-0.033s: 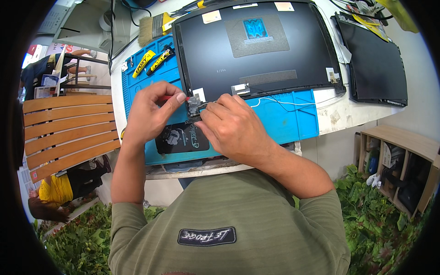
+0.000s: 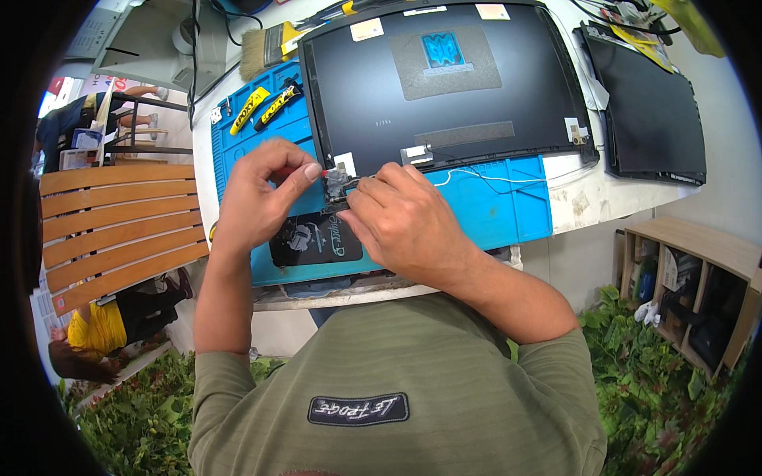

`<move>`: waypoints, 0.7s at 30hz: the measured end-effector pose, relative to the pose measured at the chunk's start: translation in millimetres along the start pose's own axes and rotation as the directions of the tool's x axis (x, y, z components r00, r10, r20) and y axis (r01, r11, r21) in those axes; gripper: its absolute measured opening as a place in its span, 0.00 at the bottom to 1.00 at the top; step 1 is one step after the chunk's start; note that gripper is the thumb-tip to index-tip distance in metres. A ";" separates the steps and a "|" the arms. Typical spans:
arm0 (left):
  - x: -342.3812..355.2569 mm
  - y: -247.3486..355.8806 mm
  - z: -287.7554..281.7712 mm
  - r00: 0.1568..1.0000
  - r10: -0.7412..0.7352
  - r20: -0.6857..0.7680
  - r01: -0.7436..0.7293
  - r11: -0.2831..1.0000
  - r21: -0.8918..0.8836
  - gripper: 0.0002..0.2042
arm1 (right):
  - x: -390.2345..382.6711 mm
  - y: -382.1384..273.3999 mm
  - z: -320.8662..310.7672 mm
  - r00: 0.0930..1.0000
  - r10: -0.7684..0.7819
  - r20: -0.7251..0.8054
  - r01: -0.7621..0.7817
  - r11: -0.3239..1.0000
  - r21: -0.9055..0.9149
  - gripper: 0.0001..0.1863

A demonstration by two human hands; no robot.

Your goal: The person is working on the internal components of a laptop using a screwdriver. They handle various small parts, including cables and a connector, while the laptop screen is detached and laying on the workbench.

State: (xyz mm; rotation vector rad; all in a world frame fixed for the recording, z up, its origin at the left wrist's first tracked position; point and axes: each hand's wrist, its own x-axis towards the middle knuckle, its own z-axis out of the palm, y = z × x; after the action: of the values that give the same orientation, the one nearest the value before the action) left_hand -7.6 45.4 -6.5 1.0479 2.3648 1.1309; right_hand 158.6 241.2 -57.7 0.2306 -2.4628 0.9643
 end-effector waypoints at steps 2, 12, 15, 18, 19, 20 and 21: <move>-5.4 -1.7 -3.6 1.000 0.000 -0.029 -0.001 1.000 -0.028 0.08 | 0.0 0.5 0.2 1.000 0.000 0.001 0.000 1.000 0.001 0.09; -30.2 3.8 10.8 0.988 -0.144 -0.050 0.135 0.980 -0.143 0.07 | -0.8 0.5 -1.2 1.000 -0.002 0.004 0.002 1.000 -0.003 0.10; -32.0 6.8 13.6 0.997 -0.059 -0.053 0.053 0.994 -0.097 0.06 | -1.1 0.7 -0.5 1.000 -0.008 -0.001 0.008 1.000 0.002 0.09; -32.3 10.3 18.0 0.995 0.028 -0.095 -0.029 0.999 -0.014 0.06 | -1.4 0.8 -0.2 1.000 -0.007 0.002 0.007 1.000 0.000 0.09; -31.5 10.8 19.7 0.992 0.052 -0.112 -0.052 0.999 -0.003 0.07 | -1.4 1.0 -0.1 1.000 -0.004 0.004 0.004 1.000 0.003 0.09; -30.4 10.8 21.3 0.989 0.076 -0.130 -0.075 0.997 0.008 0.07 | -1.4 1.1 -0.2 1.000 -0.008 0.000 0.008 1.000 -0.001 0.09; -29.4 10.6 22.9 0.984 0.100 -0.147 -0.098 0.995 0.020 0.07 | -1.5 1.2 -0.2 1.000 -0.009 -0.001 0.009 1.000 -0.002 0.09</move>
State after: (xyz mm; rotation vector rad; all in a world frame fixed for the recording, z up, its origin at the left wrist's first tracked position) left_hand 30.1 40.6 -13.7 1.1333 2.4596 1.2718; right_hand 159.6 242.2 -59.0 0.2400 -2.4594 0.9575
